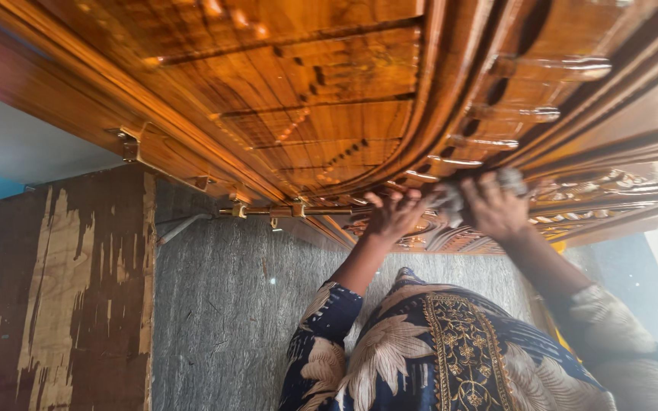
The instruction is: The person wipes the surface of a wooden door with a cloth. They clean the door handle, latch, and the carved details on the door panel.
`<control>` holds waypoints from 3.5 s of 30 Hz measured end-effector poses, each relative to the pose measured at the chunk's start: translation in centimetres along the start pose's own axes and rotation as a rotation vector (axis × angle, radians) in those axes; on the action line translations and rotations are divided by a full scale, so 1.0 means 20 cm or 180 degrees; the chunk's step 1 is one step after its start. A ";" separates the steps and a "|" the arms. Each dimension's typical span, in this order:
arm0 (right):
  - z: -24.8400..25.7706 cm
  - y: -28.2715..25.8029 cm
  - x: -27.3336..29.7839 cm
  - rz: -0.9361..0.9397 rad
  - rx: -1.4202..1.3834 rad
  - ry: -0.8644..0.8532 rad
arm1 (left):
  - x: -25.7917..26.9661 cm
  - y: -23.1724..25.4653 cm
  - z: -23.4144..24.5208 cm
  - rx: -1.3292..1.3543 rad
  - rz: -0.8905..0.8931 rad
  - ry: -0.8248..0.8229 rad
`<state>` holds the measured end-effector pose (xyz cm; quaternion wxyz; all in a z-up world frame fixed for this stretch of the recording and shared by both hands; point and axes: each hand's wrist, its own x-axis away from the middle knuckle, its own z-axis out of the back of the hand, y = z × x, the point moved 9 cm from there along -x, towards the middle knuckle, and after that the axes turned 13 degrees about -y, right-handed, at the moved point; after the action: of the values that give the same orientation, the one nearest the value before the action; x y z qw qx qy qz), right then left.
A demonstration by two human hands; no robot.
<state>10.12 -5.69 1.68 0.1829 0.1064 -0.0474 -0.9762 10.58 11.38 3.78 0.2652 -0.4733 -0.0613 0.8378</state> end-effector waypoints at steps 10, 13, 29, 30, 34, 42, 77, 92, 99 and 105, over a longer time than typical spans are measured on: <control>0.36 -0.41 -0.18 0.1747 -0.0990 0.1642 | 0.24 -0.35 0.21 0.0177 0.0546 0.0366; 0.16 -0.63 -0.19 0.1388 0.0457 0.0890 | 0.43 -0.34 0.04 0.1490 0.0612 -0.0817; 0.06 -0.68 -0.41 0.0230 0.0676 0.0406 | 0.30 -0.23 0.12 0.2336 0.0601 -0.0794; 0.03 -0.77 -0.45 0.0378 0.0791 0.0301 | 0.34 -0.26 0.08 0.1860 0.0646 -0.0779; -0.35 -0.95 -0.49 0.0675 -0.0396 -0.1887 | 0.65 -0.24 0.00 0.1893 0.0960 -0.1743; 0.04 -0.67 -0.33 0.0064 0.0580 0.0780 | 0.31 -0.22 0.12 0.2596 0.0059 -0.0579; 0.16 -1.30 -0.70 0.0843 -0.0125 -0.0924 | 0.67 -1.36 0.36 0.2346 0.2536 -0.0652; 0.60 -1.35 -0.69 0.0967 0.0470 0.0541 | 0.80 -1.11 0.24 0.5715 0.3544 0.0656; 0.57 -1.28 -0.73 0.1209 0.0066 -0.0503 | 0.56 -1.26 0.42 0.5271 0.2772 0.1399; 0.47 -0.68 -0.32 -0.0016 -0.0265 0.0856 | 0.04 -0.69 0.55 0.2975 0.0555 -0.0582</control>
<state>9.16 9.88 10.19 0.1895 0.2287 0.0184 -0.9547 6.47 25.20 14.14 0.3717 -0.2313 0.3384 0.8330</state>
